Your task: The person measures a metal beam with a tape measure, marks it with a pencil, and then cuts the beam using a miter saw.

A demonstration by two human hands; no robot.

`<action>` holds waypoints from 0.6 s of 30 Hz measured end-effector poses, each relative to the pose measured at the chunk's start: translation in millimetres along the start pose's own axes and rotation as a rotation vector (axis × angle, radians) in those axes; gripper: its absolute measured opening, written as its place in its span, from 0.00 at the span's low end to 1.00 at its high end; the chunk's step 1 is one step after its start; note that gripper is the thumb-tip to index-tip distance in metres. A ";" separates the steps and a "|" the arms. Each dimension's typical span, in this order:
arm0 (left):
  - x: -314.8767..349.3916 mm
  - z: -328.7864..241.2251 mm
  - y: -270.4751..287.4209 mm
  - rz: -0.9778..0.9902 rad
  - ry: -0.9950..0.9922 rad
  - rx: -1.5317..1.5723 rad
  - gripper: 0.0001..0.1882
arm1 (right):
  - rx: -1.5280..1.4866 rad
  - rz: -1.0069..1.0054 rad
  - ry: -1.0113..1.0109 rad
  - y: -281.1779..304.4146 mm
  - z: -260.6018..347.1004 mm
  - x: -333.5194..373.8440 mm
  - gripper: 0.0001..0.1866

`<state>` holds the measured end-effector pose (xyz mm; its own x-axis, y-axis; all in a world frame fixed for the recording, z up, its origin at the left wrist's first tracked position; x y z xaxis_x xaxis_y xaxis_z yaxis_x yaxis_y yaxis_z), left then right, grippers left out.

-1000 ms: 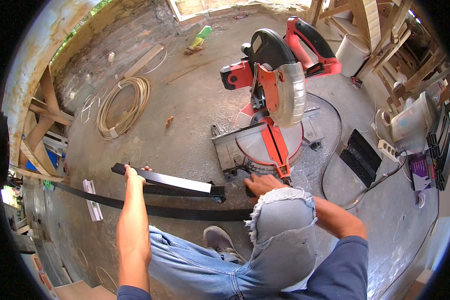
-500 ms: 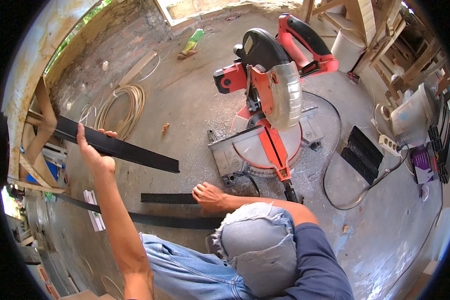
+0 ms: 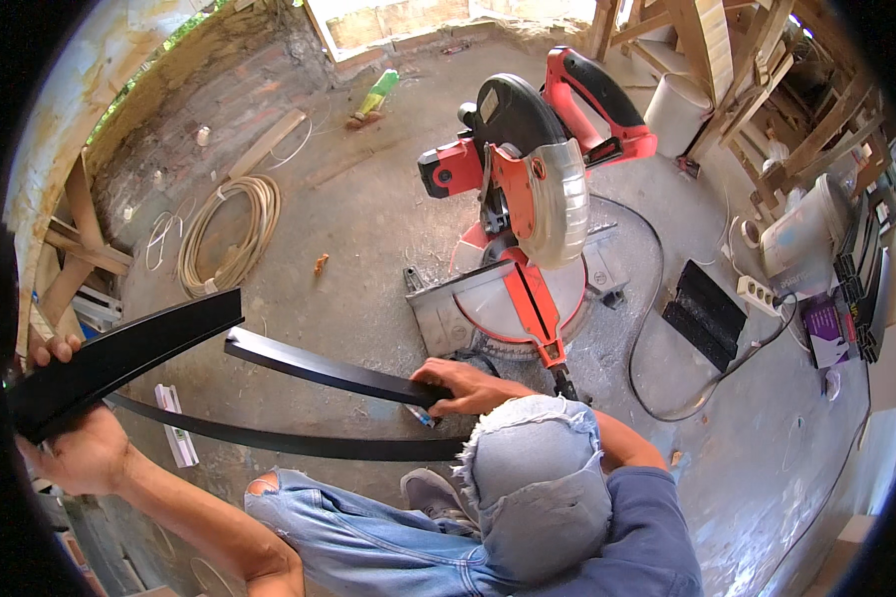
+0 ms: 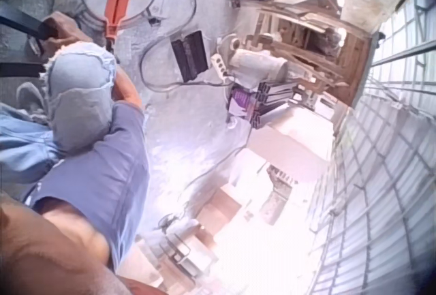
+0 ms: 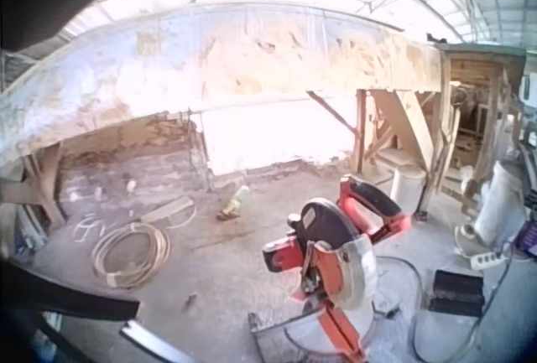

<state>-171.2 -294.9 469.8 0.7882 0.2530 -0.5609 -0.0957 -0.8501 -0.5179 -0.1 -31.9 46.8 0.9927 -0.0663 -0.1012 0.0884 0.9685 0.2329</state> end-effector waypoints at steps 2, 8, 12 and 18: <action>1.0 -14.5 -1.6 0.021 -0.014 0.016 0.35 | 0.073 -0.030 0.033 20.8 9.7 8.9 0.32; 17.5 -34.7 -47.5 0.382 0.077 0.168 0.34 | 0.264 -0.231 -0.121 67.2 -4.3 41.3 0.33; 18.9 -12.7 -60.4 0.486 0.242 0.276 0.29 | 0.275 -0.374 -0.139 90.2 -9.3 59.5 0.35; 57.7 98.2 -88.7 0.161 0.504 0.403 0.35 | 0.021 -0.581 -0.234 112.6 -14.2 68.2 0.32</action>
<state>-176.9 -159.6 420.0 0.9236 -0.1923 -0.3316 -0.3784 -0.5953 -0.7088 76.4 76.0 52.5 0.7735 -0.6337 -0.0031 0.6183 0.7536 0.2229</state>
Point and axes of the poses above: each hand's wrist, its own x-axis away from the middle knuckle, its own y-axis out of the back of the hand, z = x × y, the point moved 10 cm from there along -x, towards the middle knuckle, and after that the axes turned 15 degrees about -z, right-handed, at the moved point
